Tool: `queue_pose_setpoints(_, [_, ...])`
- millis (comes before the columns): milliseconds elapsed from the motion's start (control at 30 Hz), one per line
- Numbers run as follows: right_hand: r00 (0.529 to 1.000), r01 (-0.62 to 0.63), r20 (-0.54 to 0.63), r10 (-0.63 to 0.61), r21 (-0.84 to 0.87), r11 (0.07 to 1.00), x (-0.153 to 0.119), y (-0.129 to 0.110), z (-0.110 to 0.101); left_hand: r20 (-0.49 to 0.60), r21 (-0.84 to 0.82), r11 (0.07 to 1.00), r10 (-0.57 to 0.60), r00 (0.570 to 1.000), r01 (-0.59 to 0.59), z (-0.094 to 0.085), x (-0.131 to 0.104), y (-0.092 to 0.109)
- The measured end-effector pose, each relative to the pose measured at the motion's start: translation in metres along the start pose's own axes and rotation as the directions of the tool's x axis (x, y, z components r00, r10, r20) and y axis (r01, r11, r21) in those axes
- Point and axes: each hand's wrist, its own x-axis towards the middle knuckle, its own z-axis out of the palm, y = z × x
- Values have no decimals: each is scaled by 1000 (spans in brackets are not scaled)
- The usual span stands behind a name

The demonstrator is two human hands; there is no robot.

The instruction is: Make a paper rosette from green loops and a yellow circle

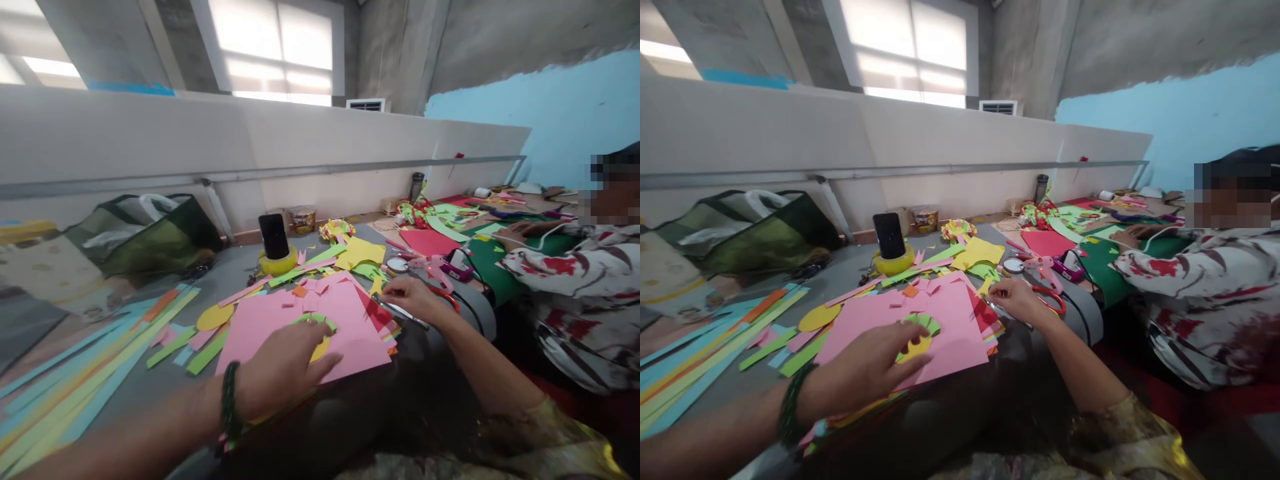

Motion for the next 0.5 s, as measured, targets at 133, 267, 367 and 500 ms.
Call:
queue_pose_setpoints(133, [980,174,-109,-169,42,984,2,-12,11,191,-614,733,-224,956,294,-19,65,-3])
queue_pose_setpoints(267, [899,375,-191,-394,-127,918,1,-23,42,346,-773,469,-253,903,427,-9,121,-7])
queue_pose_setpoints(367, [822,461,-186,-538,-338,820,-1,-26,73,364,-791,450,-201,909,416,7,138,-9])
queue_pose_setpoints(500, [793,471,-189,-579,-411,780,-9,-25,91,315,-836,424,-149,937,348,13,135,-14])
